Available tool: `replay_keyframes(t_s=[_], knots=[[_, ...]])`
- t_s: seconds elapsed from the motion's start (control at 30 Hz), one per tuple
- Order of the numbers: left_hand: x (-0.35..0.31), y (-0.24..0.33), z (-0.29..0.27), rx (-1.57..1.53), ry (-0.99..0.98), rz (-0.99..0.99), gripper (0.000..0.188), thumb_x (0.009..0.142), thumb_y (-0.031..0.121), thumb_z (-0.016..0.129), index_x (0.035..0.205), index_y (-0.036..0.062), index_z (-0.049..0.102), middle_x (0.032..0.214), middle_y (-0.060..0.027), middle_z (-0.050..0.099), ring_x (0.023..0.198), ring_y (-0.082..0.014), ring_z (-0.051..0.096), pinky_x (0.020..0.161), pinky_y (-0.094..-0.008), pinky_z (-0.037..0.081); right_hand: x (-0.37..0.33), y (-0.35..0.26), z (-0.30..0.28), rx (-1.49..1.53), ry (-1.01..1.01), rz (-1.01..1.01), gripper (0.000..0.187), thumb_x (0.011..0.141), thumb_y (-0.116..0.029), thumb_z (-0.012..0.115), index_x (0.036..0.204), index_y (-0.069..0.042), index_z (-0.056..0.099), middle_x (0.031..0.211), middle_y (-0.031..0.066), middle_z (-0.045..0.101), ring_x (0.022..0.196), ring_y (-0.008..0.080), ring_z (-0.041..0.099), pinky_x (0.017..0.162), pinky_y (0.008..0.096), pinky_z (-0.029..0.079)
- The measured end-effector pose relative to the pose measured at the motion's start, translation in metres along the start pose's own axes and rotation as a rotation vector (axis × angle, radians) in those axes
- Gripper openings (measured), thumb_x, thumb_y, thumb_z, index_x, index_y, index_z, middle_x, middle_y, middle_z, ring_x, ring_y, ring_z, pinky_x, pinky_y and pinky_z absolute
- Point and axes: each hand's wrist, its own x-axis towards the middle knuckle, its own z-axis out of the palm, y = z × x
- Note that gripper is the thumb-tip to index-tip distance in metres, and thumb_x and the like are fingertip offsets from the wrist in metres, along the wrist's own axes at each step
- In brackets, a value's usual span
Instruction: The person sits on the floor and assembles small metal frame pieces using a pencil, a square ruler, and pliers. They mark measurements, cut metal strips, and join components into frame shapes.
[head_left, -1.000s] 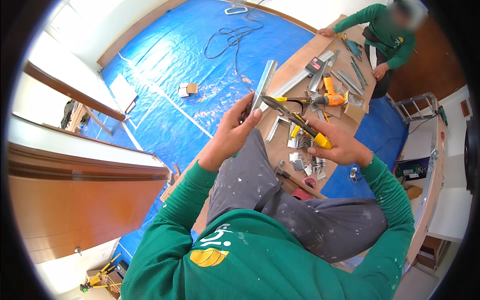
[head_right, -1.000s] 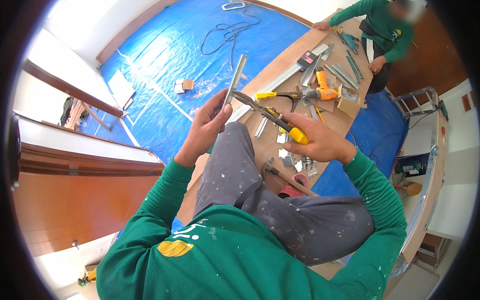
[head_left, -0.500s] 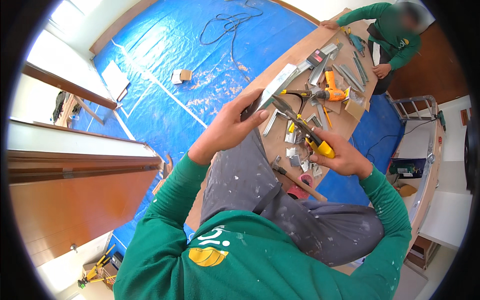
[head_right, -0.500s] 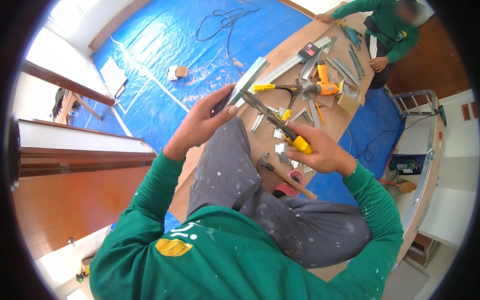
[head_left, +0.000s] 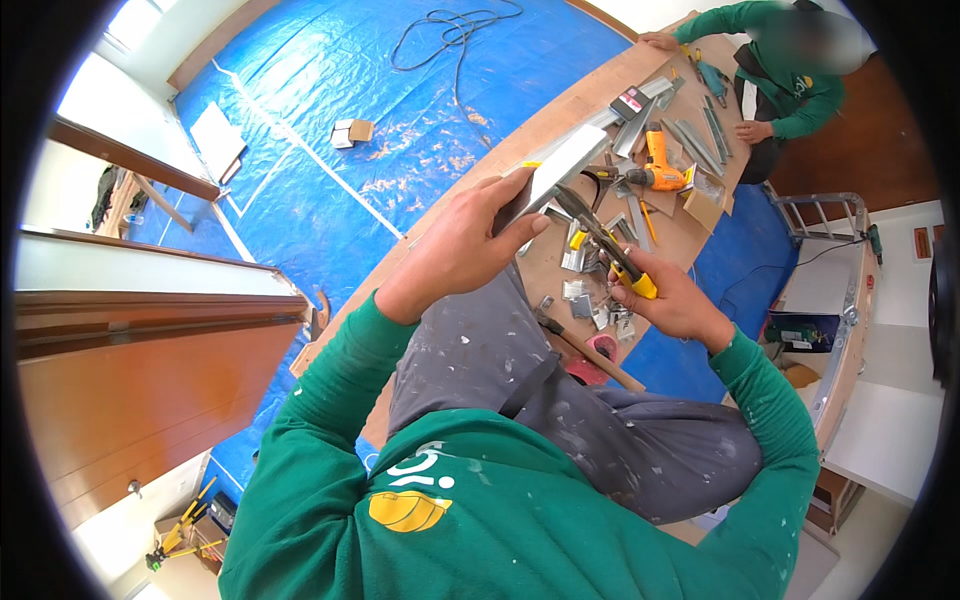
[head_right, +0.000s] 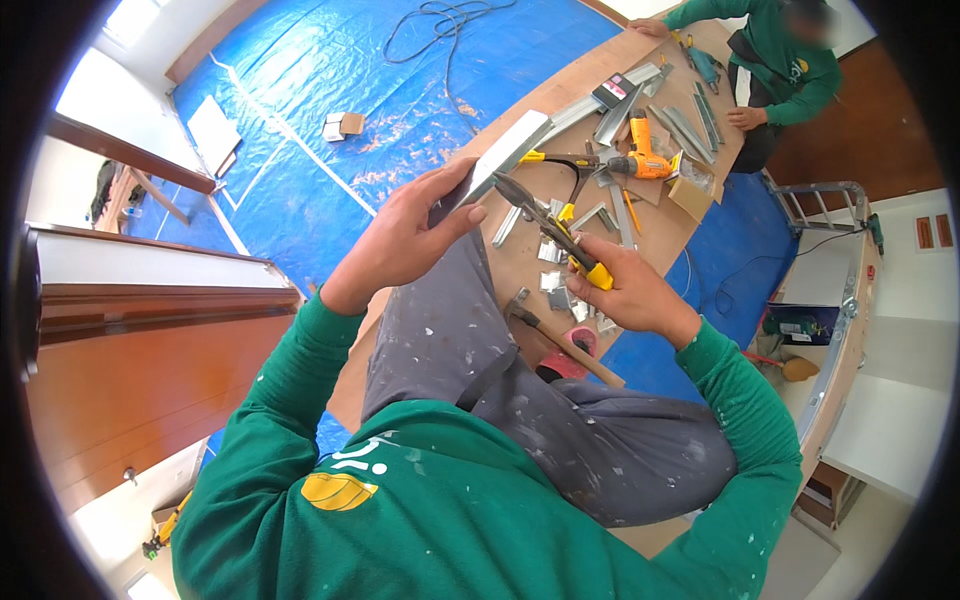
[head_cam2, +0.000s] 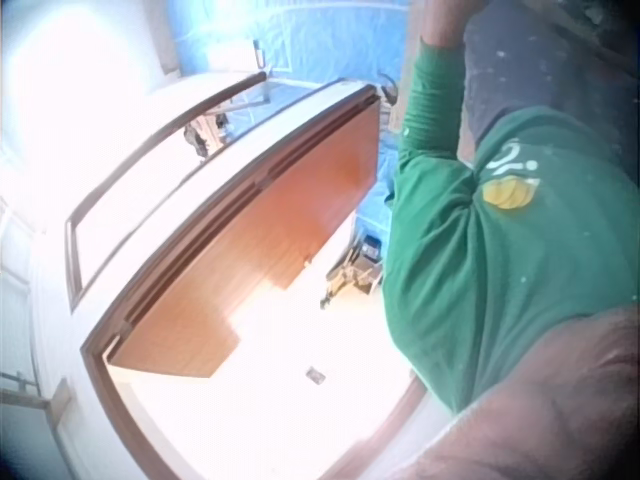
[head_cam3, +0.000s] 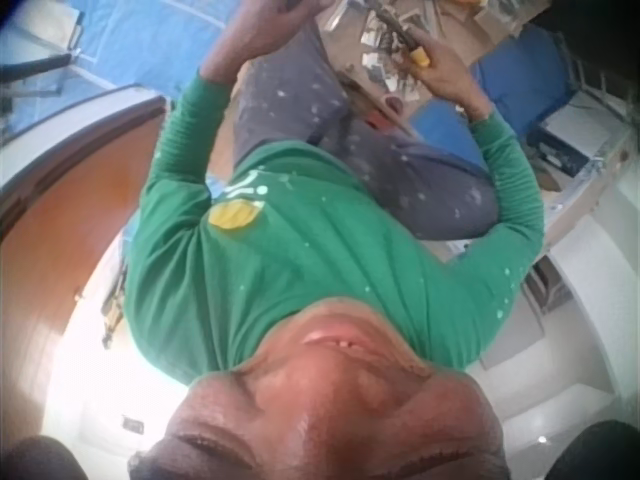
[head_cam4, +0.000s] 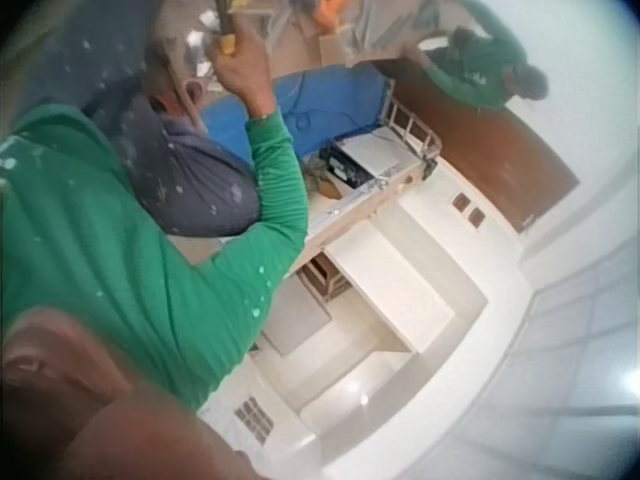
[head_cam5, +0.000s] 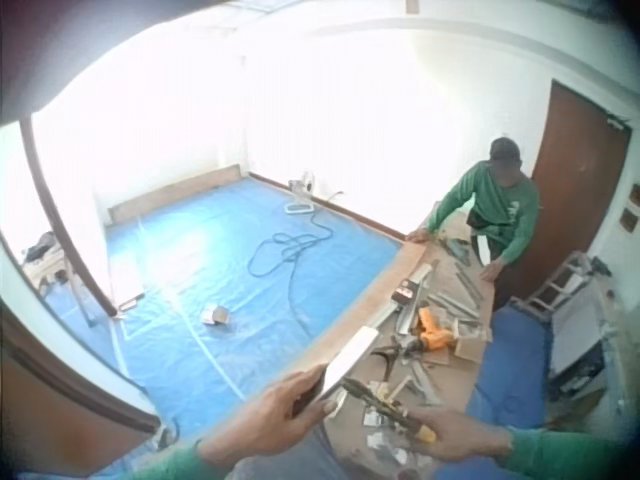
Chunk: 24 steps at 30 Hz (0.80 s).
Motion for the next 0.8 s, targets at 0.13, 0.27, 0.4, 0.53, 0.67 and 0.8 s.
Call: replay_keyframes(t_s=[0.13, 0.27, 0.4, 0.53, 0.67, 0.8], knots=[[0.001, -0.009, 0.009, -0.072, 0.034, 0.058, 0.059, 0.103, 0.031, 0.067, 0.146, -0.0069, 0.053, 0.122, -0.0258, 0.066, 0.107, -0.0344, 0.068, 0.095, -0.0425, 0.052, -0.006, -0.006, 0.0, -0.013, 0.028, 0.032, 0.039, 0.098, -0.032, 0.074, 0.118, 0.0, 0.062, 0.094, 0.0146, 0.067, 0.085, 0.0261, 0.064, 0.081, 0.0399, 0.052], [-0.002, -0.001, 0.016, 0.002, 0.079, 0.112, 0.06, 0.103, 0.031, 0.067, 0.147, -0.007, 0.053, 0.126, -0.0262, 0.066, 0.109, -0.036, 0.068, 0.097, -0.0425, 0.053, -0.012, -0.012, 0.002, -0.065, 0.12, 0.006, 0.039, 0.098, -0.033, 0.074, 0.117, 0.0, 0.063, 0.086, 0.0143, 0.065, 0.076, 0.0253, 0.06, 0.074, 0.04, 0.051], [-0.002, 0.007, 0.022, -0.003, 0.087, 0.088, 0.058, 0.104, 0.031, 0.067, 0.146, -0.0073, 0.053, 0.127, -0.0262, 0.066, 0.108, -0.0362, 0.068, 0.095, -0.0408, 0.054, -0.014, -0.002, 0.0, -0.131, 0.165, -0.03, 0.039, 0.098, -0.034, 0.075, 0.111, 0.0, 0.064, 0.081, 0.0165, 0.063, 0.071, 0.0317, 0.059, 0.069, 0.0426, 0.048], [-0.002, 0.01, 0.032, -0.018, 0.116, 0.074, 0.055, 0.101, 0.026, 0.066, 0.143, -0.0063, 0.053, 0.119, -0.0283, 0.066, 0.11, -0.0441, 0.065, 0.094, -0.0475, 0.051, -0.016, 0.006, -0.001, -0.165, 0.184, -0.016, 0.039, 0.097, -0.037, 0.075, 0.101, 0.0, 0.063, 0.077, 0.019, 0.061, 0.071, 0.037, 0.058, 0.066, 0.0442, 0.046], [0.0, 0.015, 0.044, -0.001, 0.137, 0.132, 0.057, 0.104, 0.027, 0.066, 0.145, -0.0102, 0.052, 0.125, -0.0265, 0.065, 0.107, -0.0363, 0.067, 0.094, -0.0421, 0.053, -0.02, 0.02, -0.001, -0.199, 0.21, 0.017, 0.038, 0.097, -0.037, 0.075, 0.096, -0.001, 0.062, 0.076, 0.019, 0.061, 0.07, 0.0358, 0.058, 0.066, 0.0447, 0.046], [0.002, 0.018, 0.049, 0.042, 0.182, 0.18, 0.056, 0.103, 0.024, 0.065, 0.145, -0.0107, 0.051, 0.122, -0.0267, 0.065, 0.107, -0.0389, 0.065, 0.095, -0.0446, 0.051, -0.024, 0.018, -0.004, -0.198, 0.201, 0.049, 0.038, 0.097, -0.037, 0.075, 0.094, -0.001, 0.061, 0.077, 0.0182, 0.061, 0.071, 0.0341, 0.06, 0.066, 0.0445, 0.046]])
